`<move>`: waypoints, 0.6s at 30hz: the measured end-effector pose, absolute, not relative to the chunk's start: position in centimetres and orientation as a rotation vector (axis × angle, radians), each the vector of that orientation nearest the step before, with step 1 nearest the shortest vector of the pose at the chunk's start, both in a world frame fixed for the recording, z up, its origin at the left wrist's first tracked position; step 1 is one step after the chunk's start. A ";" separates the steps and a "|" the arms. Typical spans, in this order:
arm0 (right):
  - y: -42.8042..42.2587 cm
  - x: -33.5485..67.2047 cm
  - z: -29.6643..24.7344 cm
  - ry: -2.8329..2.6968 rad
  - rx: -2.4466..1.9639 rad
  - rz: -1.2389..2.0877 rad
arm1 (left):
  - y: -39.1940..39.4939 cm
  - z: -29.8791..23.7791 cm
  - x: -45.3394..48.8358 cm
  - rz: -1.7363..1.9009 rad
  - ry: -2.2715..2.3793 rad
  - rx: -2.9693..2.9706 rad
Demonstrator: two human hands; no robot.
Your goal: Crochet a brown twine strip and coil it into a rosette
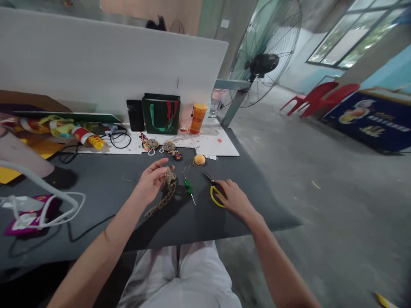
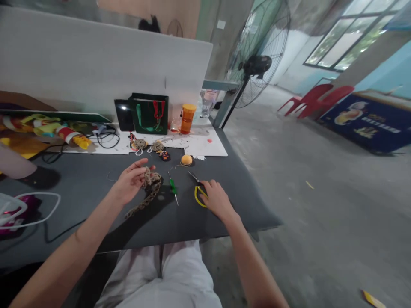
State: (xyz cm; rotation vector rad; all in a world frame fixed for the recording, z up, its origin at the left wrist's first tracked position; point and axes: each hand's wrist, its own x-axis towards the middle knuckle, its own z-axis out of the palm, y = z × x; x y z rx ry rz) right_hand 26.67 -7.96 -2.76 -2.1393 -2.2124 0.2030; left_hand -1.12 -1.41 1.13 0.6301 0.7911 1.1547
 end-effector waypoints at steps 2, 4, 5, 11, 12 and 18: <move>-7.9 26.7 -3.5 -2.190 -2.108 0.195 | -2.0 1.7 -0.9 1.140 0.761 0.552; -7.7 26.4 -3.9 -2.165 -2.130 0.181 | -2.4 1.8 -0.6 1.132 0.772 0.468; -7.6 26.2 -3.9 -2.151 -2.153 0.181 | -2.5 1.8 -0.4 1.151 0.783 0.416; -8.2 27.8 -2.5 -1.886 -2.069 0.468 | -2.0 1.7 0.7 1.125 0.799 0.300; -8.3 27.9 -2.0 -1.787 -1.996 0.535 | -1.8 1.7 0.8 1.109 0.808 0.310; -5.9 21.1 0.7 -1.390 -1.397 0.839 | 0.3 1.3 2.2 1.074 0.824 0.329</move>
